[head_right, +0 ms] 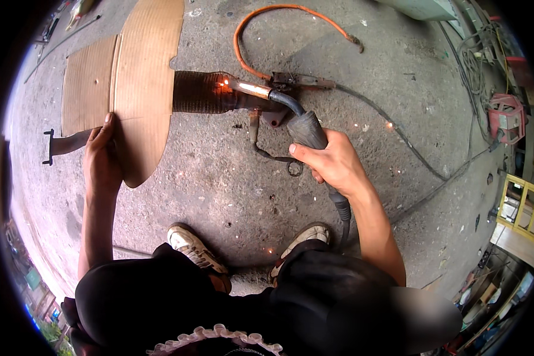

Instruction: The person uses a welding tool to weld a section of an exhaust pipe while holding a piece of cardboard for protection.

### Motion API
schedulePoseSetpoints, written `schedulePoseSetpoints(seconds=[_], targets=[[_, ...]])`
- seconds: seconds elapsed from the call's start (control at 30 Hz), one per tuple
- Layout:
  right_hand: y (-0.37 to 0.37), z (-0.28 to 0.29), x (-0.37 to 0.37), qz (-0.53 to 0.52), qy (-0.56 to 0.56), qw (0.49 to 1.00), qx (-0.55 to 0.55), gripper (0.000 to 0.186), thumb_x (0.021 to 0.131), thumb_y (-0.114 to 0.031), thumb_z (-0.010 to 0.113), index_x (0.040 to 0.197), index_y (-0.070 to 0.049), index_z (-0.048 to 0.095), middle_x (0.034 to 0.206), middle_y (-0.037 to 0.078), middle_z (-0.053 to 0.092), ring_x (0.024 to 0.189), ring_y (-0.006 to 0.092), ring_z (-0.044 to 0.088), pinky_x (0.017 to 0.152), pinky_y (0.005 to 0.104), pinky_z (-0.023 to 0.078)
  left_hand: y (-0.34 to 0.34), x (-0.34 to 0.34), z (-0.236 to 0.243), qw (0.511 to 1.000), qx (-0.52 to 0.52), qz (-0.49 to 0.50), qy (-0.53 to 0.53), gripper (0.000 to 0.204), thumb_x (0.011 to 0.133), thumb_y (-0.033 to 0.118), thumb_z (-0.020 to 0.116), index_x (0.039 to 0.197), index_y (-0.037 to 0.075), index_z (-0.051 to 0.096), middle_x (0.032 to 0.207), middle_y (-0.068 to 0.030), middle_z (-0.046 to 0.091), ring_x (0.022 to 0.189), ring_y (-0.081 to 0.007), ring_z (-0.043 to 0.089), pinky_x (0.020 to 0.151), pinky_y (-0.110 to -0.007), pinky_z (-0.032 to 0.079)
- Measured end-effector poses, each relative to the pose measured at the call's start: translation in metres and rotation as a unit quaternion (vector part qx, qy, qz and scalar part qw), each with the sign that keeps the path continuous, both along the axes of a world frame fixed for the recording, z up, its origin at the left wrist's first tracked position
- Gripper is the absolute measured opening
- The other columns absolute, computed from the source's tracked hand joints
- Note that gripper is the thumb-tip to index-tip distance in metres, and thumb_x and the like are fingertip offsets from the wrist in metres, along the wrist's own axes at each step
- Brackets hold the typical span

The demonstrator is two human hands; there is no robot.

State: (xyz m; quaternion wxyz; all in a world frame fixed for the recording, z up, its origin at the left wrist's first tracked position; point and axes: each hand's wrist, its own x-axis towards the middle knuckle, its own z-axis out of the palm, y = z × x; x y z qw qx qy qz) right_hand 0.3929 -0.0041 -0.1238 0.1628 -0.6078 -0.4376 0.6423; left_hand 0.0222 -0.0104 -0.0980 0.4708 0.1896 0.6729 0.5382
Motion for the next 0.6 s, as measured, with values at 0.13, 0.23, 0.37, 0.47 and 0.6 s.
schedulePoseSetpoints(seconds=[0.13,0.23,0.37,0.47,0.6], targets=[[0.000,-0.002,0.001,0.003,0.001,1.000,0.001,0.025,0.082,-0.023,0.071,0.074,-0.005,0.055,0.056,-0.003,0.049,0.044,0.0060,0.043,0.040,0.0240,0.033,-0.001,0.001,-0.001,1.000,-0.011,0.003,0.004,0.025,0.093,0.023,0.062,0.089,-0.001,0.057,0.077,-0.0048,0.059,0.065,-0.0094,0.054,0.059,-0.023,0.044],[0.000,-0.001,0.000,0.008,-0.003,1.000,-0.002,0.026,0.082,-0.024,0.072,0.075,-0.005,0.055,0.058,-0.003,0.048,0.044,0.0060,0.043,0.041,0.0231,0.033,-0.002,0.011,0.003,1.000,-0.016,-0.026,-0.004,0.025,0.094,0.023,0.061,0.090,-0.002,0.058,0.077,-0.0040,0.059,0.066,-0.0085,0.054,0.059,-0.023,0.043],[0.001,0.003,-0.006,0.014,-0.002,1.000,-0.005,0.027,0.082,-0.025,0.072,0.075,-0.005,0.055,0.058,-0.002,0.048,0.044,0.0061,0.043,0.041,0.0226,0.034,-0.007,0.017,0.005,0.998,-0.019,-0.063,0.001,0.025,0.094,0.023,0.059,0.092,-0.002,0.058,0.079,-0.0037,0.060,0.068,-0.0081,0.054,0.061,-0.022,0.043],[0.001,0.002,-0.004,0.021,-0.008,1.000,-0.006,0.027,0.081,-0.025,0.072,0.074,-0.005,0.054,0.058,-0.002,0.048,0.044,0.0061,0.044,0.041,0.0226,0.034,-0.010,0.031,0.004,0.996,-0.017,-0.078,-0.028,0.027,0.095,0.022,0.058,0.103,-0.004,0.058,0.088,-0.0057,0.063,0.075,-0.0094,0.058,0.067,-0.023,0.046],[0.001,0.002,-0.006,0.009,-0.015,1.000,-0.007,0.028,0.081,-0.025,0.072,0.073,-0.005,0.054,0.056,-0.002,0.048,0.043,0.0061,0.043,0.040,0.0232,0.034,-0.015,0.028,-0.007,0.990,-0.025,-0.122,-0.069,0.027,0.095,0.018,0.057,0.110,-0.004,0.057,0.096,-0.0073,0.065,0.081,-0.0108,0.061,0.071,-0.024,0.048]])
